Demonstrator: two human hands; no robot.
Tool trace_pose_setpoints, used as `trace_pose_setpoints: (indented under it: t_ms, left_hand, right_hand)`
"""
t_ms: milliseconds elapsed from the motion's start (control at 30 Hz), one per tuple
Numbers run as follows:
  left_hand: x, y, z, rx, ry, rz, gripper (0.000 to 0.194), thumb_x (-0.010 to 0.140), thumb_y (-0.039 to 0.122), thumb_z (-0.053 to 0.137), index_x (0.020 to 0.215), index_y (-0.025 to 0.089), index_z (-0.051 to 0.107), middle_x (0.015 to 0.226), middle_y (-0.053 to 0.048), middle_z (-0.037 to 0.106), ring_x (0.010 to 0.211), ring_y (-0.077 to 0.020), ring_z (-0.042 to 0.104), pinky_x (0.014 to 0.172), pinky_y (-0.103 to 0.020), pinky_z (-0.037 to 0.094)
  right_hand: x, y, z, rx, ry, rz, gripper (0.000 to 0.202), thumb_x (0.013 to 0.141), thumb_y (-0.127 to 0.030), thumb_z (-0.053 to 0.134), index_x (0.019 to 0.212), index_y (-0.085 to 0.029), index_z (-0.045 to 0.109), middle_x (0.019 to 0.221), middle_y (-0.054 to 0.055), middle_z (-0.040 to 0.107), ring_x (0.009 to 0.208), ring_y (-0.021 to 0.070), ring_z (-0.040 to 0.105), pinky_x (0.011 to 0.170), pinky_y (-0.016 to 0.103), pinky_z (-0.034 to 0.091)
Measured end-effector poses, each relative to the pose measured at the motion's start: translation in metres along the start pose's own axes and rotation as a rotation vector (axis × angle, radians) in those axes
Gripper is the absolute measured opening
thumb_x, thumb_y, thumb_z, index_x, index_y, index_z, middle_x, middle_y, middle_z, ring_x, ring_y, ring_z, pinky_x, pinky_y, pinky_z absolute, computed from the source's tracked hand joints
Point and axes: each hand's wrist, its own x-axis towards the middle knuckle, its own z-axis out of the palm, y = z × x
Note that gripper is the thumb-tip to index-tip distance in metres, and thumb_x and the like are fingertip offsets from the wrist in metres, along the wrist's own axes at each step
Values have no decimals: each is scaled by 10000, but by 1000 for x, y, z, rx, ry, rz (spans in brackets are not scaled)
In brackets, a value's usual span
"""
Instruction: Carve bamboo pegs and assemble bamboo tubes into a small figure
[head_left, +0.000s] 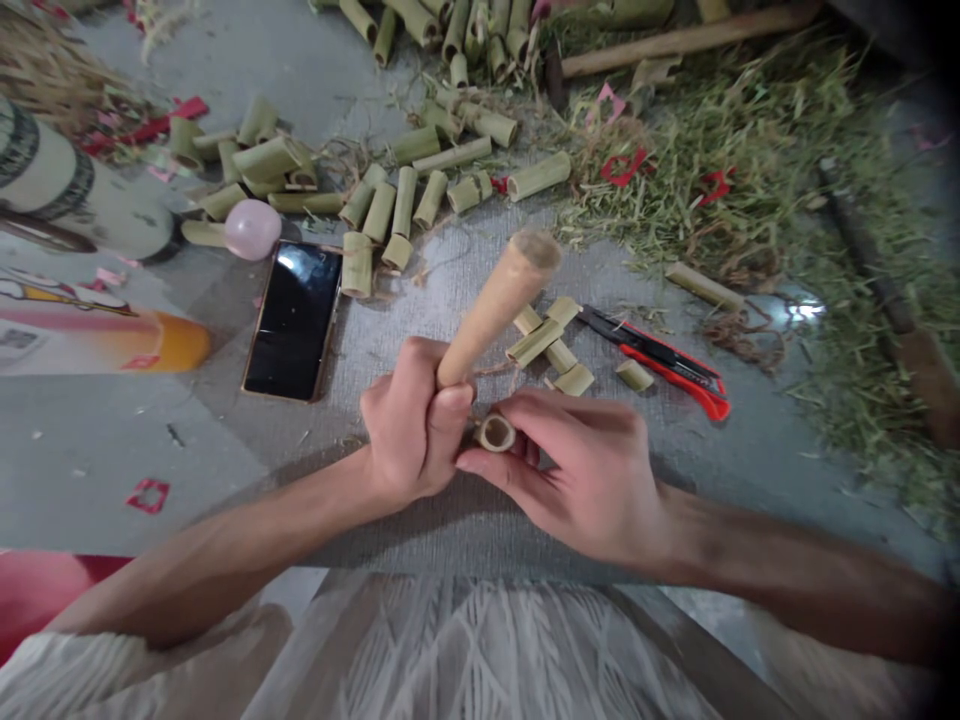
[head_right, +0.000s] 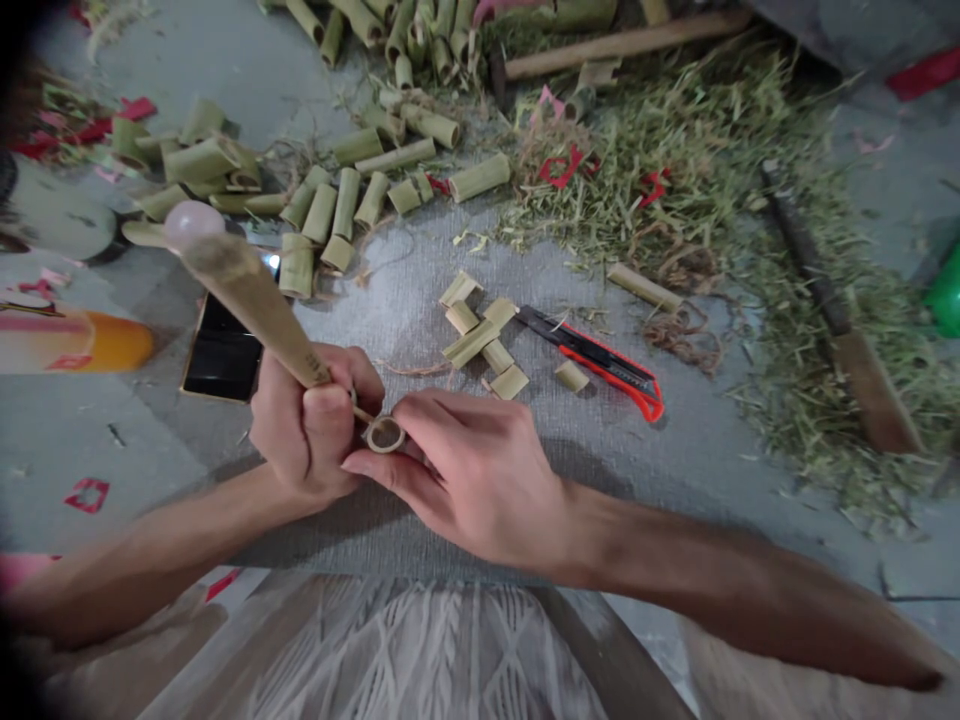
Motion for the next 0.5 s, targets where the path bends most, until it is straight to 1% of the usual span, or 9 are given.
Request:
trace_pose_setpoints:
  t_ms: [67,133,233,300,400,500]
  left_hand:
    - [1,1,1,14,21,-3,243,1154,486,564,1039,272,580,633,42,568,430,-126,492,411,-346,329]
    - [1,3,0,38,7,-26,251,1156,486,555,1025,273,574,651,37,577,439,-128,499,420,-359,344]
    - [-1,4,-1,69,-7,-58,274,1158,490,546,993,270,553,670,31,570,455,-133,504,427,-367,342]
    - [-2,4,-1,67,-10,-74,285,1162,487,536,984,265,546,679,26,568,472,-138,524,435,-363,342]
    - [-3,1,1,12,-18,-101,262,1168,464,529,1006,261,564,710,21,601,488,-136,538,450,-346,365]
    - [-5,-4,5,-105,-6,-88,177,1140,430,556,1056,276,578,734,18,632,482,-147,526,445,-335,382]
  right_hand:
    - [0,-1,1,51,10,25,392,1113,-411,740,834,-206,556,717,-62,569,608,72,473,584,242,385]
    - [0,-1,2,41,16,23,385,1111,-404,745,840,-202,561,725,-61,575,615,67,490,594,237,392]
    - [0,2,2,-72,20,-44,359,1121,-386,733,861,-201,569,748,-48,632,649,77,553,622,250,404]
    - [0,4,2,-137,30,-91,369,1131,-415,716,866,-207,566,762,-37,669,666,88,588,624,263,402]
    - [1,8,1,-141,30,-74,410,1144,-466,686,848,-217,550,732,-41,659,631,88,576,594,265,386]
    - [3,10,3,-73,31,-41,409,1145,-468,683,852,-222,538,714,-49,637,610,84,563,577,248,391]
